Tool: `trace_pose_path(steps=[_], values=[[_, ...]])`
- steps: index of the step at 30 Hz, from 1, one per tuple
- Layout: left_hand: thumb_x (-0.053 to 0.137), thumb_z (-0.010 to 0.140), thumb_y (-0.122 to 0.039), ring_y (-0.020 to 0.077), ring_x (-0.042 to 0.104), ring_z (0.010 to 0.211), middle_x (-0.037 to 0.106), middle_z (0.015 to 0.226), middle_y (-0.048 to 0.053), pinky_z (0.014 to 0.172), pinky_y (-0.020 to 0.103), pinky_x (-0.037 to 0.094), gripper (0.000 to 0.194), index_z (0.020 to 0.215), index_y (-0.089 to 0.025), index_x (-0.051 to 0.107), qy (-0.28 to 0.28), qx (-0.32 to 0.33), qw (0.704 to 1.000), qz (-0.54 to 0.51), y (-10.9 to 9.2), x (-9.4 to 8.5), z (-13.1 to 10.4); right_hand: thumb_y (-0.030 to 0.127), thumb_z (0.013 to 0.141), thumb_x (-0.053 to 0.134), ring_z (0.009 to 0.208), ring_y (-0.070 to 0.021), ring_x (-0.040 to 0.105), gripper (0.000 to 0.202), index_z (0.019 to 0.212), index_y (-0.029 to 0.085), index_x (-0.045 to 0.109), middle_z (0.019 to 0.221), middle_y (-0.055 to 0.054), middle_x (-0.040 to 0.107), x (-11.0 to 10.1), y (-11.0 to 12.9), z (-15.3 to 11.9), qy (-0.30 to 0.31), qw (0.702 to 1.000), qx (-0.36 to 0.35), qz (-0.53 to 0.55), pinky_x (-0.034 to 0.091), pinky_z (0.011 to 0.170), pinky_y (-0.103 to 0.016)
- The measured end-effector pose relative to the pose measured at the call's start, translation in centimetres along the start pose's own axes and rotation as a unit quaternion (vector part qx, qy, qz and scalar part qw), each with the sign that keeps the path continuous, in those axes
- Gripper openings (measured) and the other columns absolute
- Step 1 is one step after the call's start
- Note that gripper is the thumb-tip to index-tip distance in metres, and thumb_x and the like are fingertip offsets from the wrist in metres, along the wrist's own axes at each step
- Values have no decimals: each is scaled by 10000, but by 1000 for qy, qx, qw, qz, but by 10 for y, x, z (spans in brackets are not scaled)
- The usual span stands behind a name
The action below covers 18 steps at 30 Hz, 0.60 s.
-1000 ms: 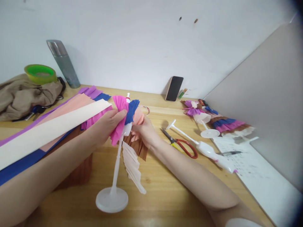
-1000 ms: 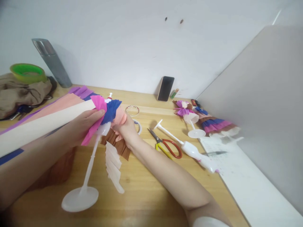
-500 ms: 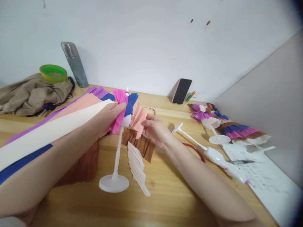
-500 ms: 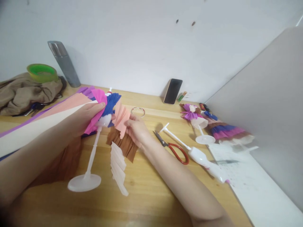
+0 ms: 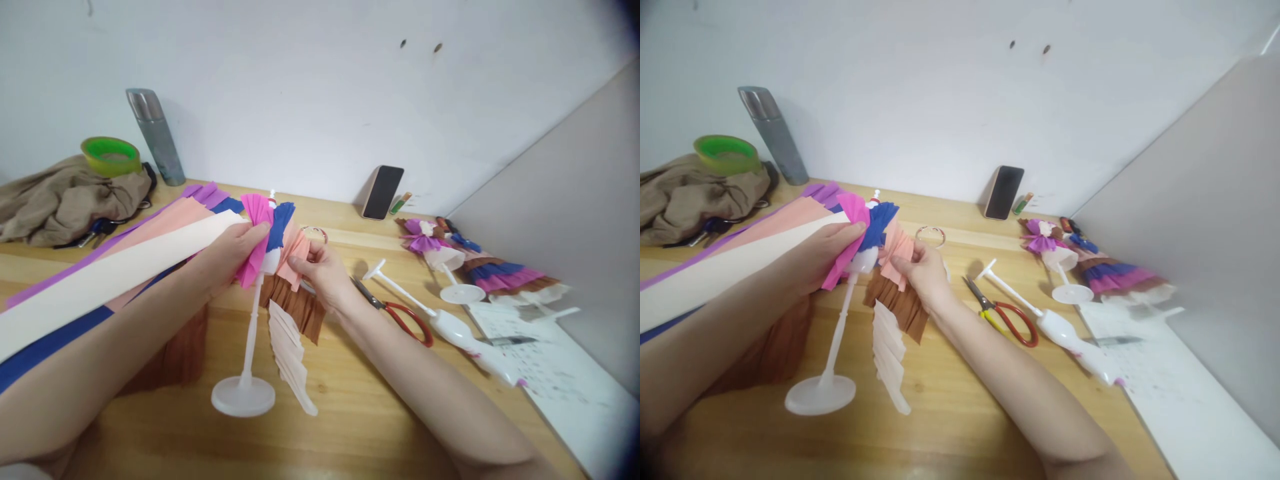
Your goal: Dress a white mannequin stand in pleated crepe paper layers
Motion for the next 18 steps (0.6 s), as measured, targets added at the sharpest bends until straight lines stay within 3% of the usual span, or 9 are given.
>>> trace_pose_path(steps=[8,18], values=[[533,908,-359,111,444,424,526,520,4,392,227,320,340,617,-184,519,-10,-2,998,55,-5,6,-5,270,589,795,596,-169,601,197,709,222,647,671,13,689,-8,4,4,-27,994,-40,-97,473,596,-299],[482,923,-280,96,402,382,468,468,-9,364,219,269,366,568,-192,469,1,-8,998,57,-10,9,-9,287,644,749,707,-189,631,193,808,215,677,759,0,710,-6,7,4,3,987,-56,-151,499,694,-316]])
Point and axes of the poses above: each hand's wrist, its own z-axis towards the middle knuckle, its own x-axis out of the palm, y = z × x, the point moved 5 cm from there along z, towards the middle knuckle
